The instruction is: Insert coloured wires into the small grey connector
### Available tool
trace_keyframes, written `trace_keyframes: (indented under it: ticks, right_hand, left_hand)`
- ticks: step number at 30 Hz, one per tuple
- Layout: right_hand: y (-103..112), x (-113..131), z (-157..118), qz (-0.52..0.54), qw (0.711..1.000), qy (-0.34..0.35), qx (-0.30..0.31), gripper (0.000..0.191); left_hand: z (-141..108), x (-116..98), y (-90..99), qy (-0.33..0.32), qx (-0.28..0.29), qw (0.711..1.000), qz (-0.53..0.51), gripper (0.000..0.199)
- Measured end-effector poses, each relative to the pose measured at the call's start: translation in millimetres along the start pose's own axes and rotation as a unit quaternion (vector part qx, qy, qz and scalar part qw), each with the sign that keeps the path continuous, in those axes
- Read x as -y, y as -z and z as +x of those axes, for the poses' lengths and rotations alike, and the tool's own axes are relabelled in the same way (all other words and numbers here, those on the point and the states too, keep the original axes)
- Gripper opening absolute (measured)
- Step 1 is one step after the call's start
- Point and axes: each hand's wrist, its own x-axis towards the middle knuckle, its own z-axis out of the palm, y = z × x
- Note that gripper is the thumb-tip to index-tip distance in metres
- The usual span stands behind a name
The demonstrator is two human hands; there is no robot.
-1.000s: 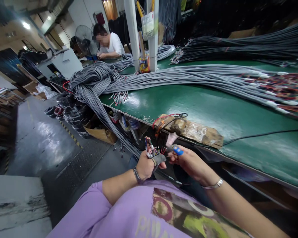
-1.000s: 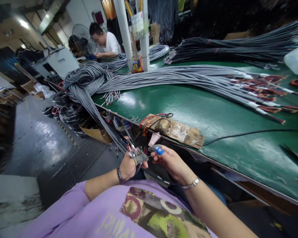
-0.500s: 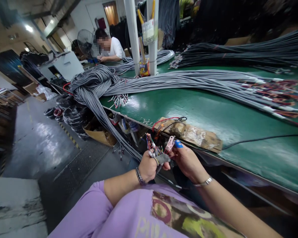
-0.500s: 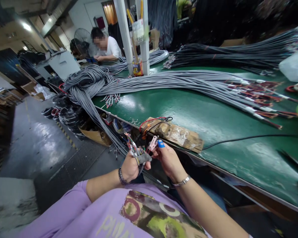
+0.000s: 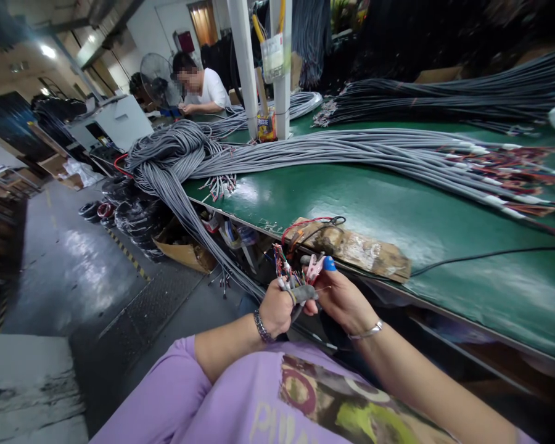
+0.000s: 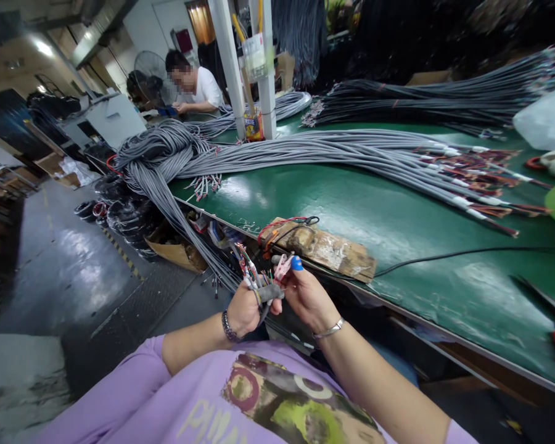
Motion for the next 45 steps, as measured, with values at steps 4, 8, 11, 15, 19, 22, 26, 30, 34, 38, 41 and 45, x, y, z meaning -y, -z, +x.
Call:
trace_keyframes:
  ticks: [4, 8, 11, 15, 19, 22, 26, 30, 34, 38, 41, 45]
  right_hand:
    - [0, -4, 2, 0.113, 0.993, -0.042, 0.000, 0.065]
    - [5, -10, 4, 0.154, 0.987, -0.037, -0.003, 0.056]
    - [11, -12, 5, 0.196, 0.980, -0.017, -0.042, 0.044]
    - [16, -11, 5, 0.218, 0.974, -0.053, -0.032, 0.040]
    - [17, -12, 4, 0.193, 0.980, -0.034, -0.040, 0.027]
    - [18, -14, 2, 0.190, 0.980, -0.026, -0.047, 0.027]
    - [19, -17, 2, 0.181, 0.982, -0.003, -0.063, 0.029]
    - [17, -17, 3, 0.174, 0.984, 0.009, -0.032, 0.037]
    - [13, -11, 5, 0.197, 0.977, -0.050, 0.059, 0.048]
    - [10, -10, 7, 0.202, 0.975, -0.052, 0.081, 0.045]
    - [9, -11, 8, 0.214, 0.974, -0.042, 0.061, 0.041]
    - [9, -13, 10, 0.234, 0.972, -0.027, 0.028, 0.039]
  left_hand:
    - [0, 0, -0.8, 0.010, -0.006, 1.000, 0.010, 0.043]
    - [-2, -1, -0.3, 0.008, -0.006, 1.000, 0.021, 0.045]
    - [-5, -1, 2.1, -0.004, -0.004, 1.000, 0.025, 0.045]
    - [-11, 4, 6.7, -0.023, 0.000, 0.999, 0.025, 0.042]
    - [-14, 6, 7.4, -0.047, -0.023, 0.998, 0.021, 0.039]
    - [-13, 4, 5.4, -0.067, -0.047, 0.997, 0.012, 0.037]
    - [-9, 4, 2.7, -0.072, -0.048, 0.996, 0.017, 0.040]
    - [-7, 6, -0.2, -0.066, -0.045, 0.996, 0.031, 0.044]
    - [-7, 4, -3.8, -0.063, -0.047, 0.996, 0.046, 0.047]
    - [-6, 1, -5.5, -0.063, -0.047, 0.996, 0.041, 0.047]
    - [-6, 2, -5.3, -0.054, -0.049, 0.996, 0.046, 0.046]
    - [-4, 5, -3.3, -0.051, -0.042, 0.996, 0.055, 0.045]
